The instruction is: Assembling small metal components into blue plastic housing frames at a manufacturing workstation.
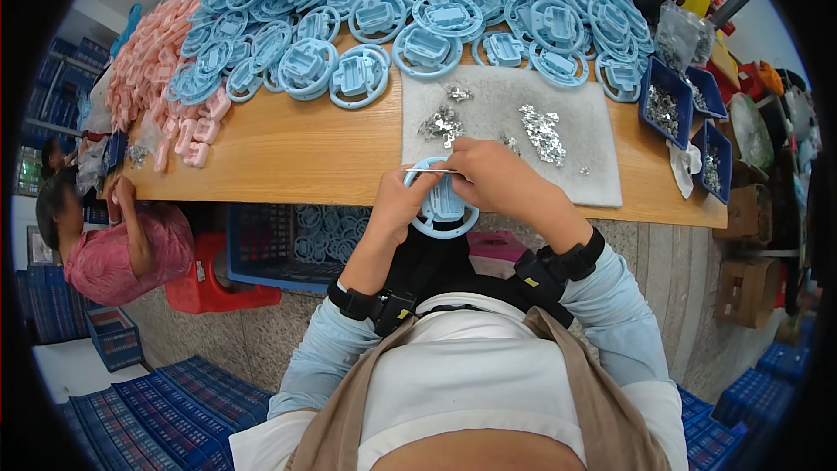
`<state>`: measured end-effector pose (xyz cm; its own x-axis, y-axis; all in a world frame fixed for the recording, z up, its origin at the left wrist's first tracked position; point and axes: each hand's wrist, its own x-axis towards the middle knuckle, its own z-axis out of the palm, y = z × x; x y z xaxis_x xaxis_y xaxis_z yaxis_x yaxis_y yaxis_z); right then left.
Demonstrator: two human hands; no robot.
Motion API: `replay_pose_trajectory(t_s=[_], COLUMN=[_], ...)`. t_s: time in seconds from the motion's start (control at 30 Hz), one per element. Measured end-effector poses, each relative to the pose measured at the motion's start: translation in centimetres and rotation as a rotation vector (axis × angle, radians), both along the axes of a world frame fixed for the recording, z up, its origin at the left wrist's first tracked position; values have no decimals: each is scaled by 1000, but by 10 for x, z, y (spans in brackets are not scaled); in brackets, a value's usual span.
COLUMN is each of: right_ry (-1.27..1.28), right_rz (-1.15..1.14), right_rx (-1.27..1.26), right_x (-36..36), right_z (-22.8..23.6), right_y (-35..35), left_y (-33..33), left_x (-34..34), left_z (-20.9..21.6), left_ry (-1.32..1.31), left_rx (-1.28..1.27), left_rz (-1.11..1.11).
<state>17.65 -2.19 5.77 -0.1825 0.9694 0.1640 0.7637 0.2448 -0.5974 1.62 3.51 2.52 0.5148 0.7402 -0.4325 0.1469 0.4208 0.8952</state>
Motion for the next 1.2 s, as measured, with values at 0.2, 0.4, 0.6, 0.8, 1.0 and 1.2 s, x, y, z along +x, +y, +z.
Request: replay_pose_trajectory(t_s=[0.2, 0.4, 0.6, 0.8, 1.0, 1.2], right_ry=[155, 184, 709, 469, 306, -21], right_rz=[-137, -220, -346, -297, -365, -301], right_rx=[109, 184, -132, -6, 135, 98], right_x=[-5, -14, -6, -10, -14, -18], right_z=[-21, -28, -28, -30, -32, -27], right_y=[-13, -21, -20, -13, -19, -59], left_y=[-1, -3, -6, -6, 2, -5], left_x=[1, 1, 2, 2, -12, -9], left_z=[-2, -3, -8, -12, -9, -7], left_ry=[14, 16, -29, -34, -95, -213], left_rx=[20, 45, 62, 60, -64, -193], left_rz=[-3, 17, 63, 75, -90, 11])
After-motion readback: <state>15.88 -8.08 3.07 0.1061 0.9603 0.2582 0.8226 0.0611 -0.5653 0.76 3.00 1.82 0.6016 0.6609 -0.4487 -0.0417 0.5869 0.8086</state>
